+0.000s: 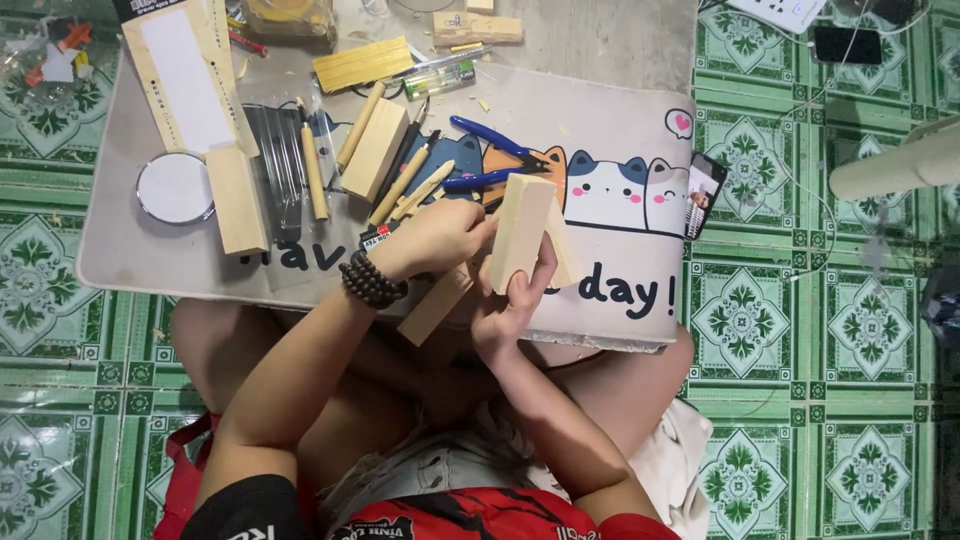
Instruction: Carving details into a small wooden block using a hand tool and smoothing the surfaces with sandpaper.
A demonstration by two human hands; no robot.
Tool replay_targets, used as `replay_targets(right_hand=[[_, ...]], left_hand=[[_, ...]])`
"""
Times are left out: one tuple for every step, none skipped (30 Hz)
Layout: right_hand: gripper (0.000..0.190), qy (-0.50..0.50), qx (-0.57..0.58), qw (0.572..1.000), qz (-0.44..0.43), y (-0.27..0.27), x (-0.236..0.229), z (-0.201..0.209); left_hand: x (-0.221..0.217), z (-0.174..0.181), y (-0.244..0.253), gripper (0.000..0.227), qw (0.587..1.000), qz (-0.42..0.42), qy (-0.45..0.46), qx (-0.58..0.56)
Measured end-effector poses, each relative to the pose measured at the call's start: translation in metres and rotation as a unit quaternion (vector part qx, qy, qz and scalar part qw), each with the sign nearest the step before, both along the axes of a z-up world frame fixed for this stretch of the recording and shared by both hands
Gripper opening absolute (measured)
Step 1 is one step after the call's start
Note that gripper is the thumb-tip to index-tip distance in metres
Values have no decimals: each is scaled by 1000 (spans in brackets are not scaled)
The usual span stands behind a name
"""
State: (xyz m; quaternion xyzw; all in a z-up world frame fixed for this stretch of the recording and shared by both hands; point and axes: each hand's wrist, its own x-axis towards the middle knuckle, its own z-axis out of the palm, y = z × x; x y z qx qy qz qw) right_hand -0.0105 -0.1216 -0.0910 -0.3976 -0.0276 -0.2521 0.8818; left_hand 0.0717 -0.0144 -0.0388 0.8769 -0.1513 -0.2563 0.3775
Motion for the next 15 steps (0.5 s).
replay_targets(right_hand=[[59,3,-4,1000,-1,0,-1,0],[60,6,-8,1000,-2,0,-2,0],[60,6,-9,1000,-3,1,-2,1],[60,16,-16,1000,-9,1,-2,3],[61,26,-22,999,-20,1,-1,4],[61,24,-23,999,-24,2,-1,2],[61,19,-19,999,-25,2,-1,-1],[61,14,-15,999,-26,1,-1,-4],[61,12,-18,999,-34,2,-2,0],[60,18,-17,999,-30,3,-2,3],[59,26,-15,999,-21,7,-5,5],[59,28,-16,999,-24,4,-2,4],[57,24,-15,999,-18,3,-3,3],[56,21,-14,1000,-13,3,-3,1],[56,28,-14,999,-7,2,-2,0]], left_hand=[[-1,2,0,47,1000,2,5,6],[-2,4,-1,47,1000,5,10,13],[-5,15,1,47,1000,4,9,12],[-7,25,2,45,1000,17,5,-16],[-8,36,2,44,999,28,-1,-45],[-11,35,6,44,999,23,-2,-45],[-14,34,8,38,994,53,-53,-83],[-17,33,11,32,984,84,-102,-121],[-29,44,12,32,984,76,-102,-124],[-41,53,15,24,970,112,-157,-148],[-55,62,21,16,951,154,-208,-170],[-63,55,22,16,952,152,-205,-171],[-75,48,25,13,941,164,-244,-170],[-87,41,28,10,928,175,-283,-168],[-94,34,29,10,929,182,-277,-165]])
